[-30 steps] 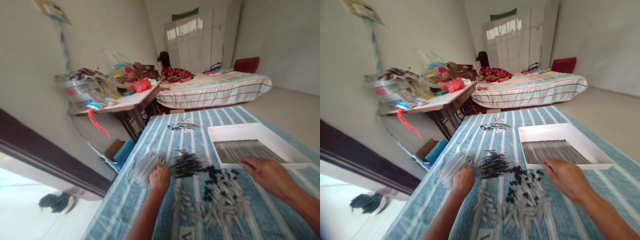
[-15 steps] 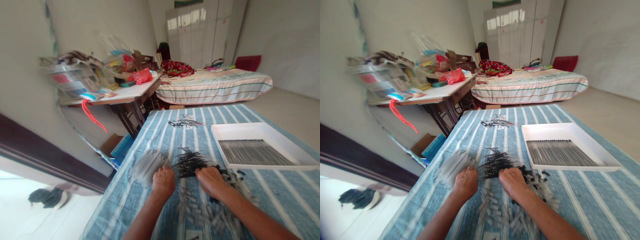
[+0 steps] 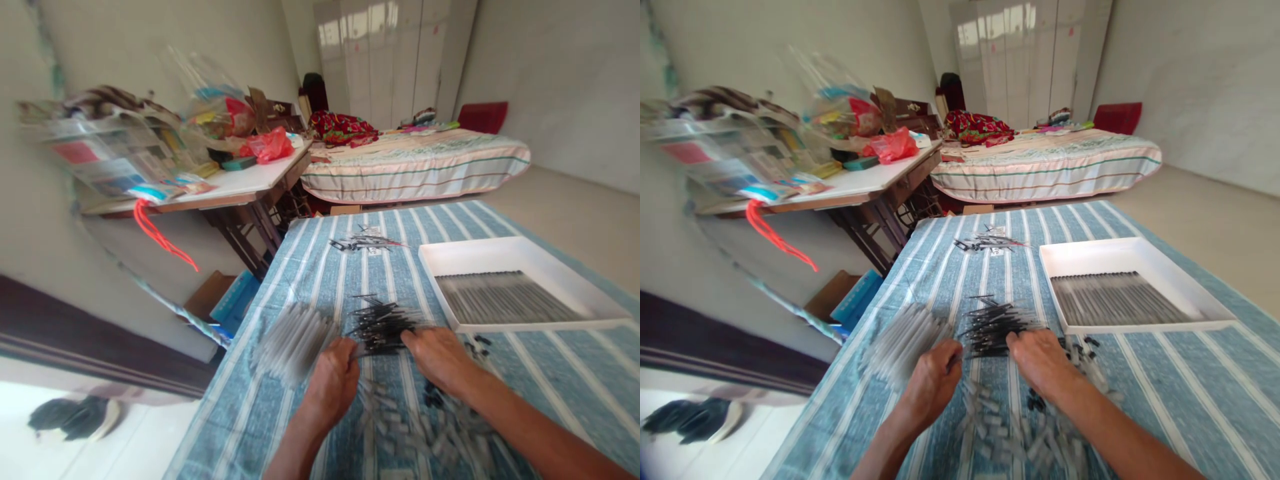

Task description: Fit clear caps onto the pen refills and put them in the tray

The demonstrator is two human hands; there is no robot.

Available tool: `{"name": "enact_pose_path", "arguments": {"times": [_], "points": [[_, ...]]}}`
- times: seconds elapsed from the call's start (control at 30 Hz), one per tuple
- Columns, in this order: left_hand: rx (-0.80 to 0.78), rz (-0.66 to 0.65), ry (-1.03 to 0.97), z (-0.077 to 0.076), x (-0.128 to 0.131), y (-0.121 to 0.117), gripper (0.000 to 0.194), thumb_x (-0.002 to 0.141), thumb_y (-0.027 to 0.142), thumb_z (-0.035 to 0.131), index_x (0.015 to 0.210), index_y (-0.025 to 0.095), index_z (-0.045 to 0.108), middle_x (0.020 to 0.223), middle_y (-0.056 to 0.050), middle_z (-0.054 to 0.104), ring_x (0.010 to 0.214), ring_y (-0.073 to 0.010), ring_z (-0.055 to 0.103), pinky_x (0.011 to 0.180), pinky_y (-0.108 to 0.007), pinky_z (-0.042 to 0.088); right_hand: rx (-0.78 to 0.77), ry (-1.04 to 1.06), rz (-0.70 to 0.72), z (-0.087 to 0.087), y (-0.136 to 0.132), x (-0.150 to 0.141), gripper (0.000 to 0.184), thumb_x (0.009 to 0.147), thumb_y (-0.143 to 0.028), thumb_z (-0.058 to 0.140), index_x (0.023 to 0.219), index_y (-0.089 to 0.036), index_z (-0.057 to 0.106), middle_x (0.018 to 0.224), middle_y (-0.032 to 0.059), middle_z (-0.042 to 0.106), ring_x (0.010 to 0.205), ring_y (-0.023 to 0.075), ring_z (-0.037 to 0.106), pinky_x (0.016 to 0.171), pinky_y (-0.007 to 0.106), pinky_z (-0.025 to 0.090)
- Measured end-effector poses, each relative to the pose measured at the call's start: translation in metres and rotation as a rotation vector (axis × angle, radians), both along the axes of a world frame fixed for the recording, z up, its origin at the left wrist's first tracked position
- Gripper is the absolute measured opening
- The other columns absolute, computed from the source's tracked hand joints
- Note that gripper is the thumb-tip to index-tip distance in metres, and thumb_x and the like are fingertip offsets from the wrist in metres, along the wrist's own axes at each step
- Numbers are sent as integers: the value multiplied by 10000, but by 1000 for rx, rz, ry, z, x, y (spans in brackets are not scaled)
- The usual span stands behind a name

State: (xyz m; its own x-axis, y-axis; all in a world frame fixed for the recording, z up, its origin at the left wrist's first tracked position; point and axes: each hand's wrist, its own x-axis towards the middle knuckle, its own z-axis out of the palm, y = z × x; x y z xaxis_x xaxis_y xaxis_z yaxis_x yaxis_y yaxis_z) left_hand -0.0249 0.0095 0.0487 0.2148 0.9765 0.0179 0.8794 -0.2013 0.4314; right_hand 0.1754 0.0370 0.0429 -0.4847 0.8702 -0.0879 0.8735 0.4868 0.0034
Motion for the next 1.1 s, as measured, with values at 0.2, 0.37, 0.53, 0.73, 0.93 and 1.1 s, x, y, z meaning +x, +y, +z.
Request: {"name": "enact_pose_path", "arguments": {"times": [0.2,0.37,0.53,0.73,0.93,1.1], "points": [[3,-147,-247,4,12,1,193,832,126,383,819,194,563,801,-35,605,771,-159,569,688,-256,418,55,40,29,16,-9,10,202,778,-36,444,874,-143,586,785,99,671,763,213,629,633,265,389],[-35,-191,-242,13,16,-1,176,830,145,407,776,185,570,780,-28,604,761,-156,566,679,-257,411,61,-2,10,20,-9,15,174,797,-40,450,855,-139,581,776,94,672,752,203,627,623,255,381],[-21,-200,-226,14,18,-3,185,844,158,405,734,183,553,746,-21,585,722,-143,556,650,-247,401,96,-18,63,24,-13,15,183,805,-39,441,873,-139,579,781,96,664,747,230,625,614,285,388],[-35,-260,-184,14,20,-6,214,845,168,399,706,191,560,725,-16,599,715,-151,561,641,-251,394,97,-46,108,27,-20,15,169,828,-57,423,866,-128,571,771,119,652,720,223,617,614,291,384],[-206,-324,-220,14,29,-6,240,812,178,409,622,185,556,565,20,529,563,-126,517,520,-220,365,108,-61,141,34,-23,24,148,824,-81,445,868,-142,573,752,100,650,698,214,605,607,287,373],[-257,-257,-330,8,39,-2,203,793,211,430,672,170,588,564,30,513,529,-114,492,483,-211,361,131,-79,124,40,-26,31,149,816,-73,452,845,-140,582,726,95,642,700,223,602,592,289,362]]}}
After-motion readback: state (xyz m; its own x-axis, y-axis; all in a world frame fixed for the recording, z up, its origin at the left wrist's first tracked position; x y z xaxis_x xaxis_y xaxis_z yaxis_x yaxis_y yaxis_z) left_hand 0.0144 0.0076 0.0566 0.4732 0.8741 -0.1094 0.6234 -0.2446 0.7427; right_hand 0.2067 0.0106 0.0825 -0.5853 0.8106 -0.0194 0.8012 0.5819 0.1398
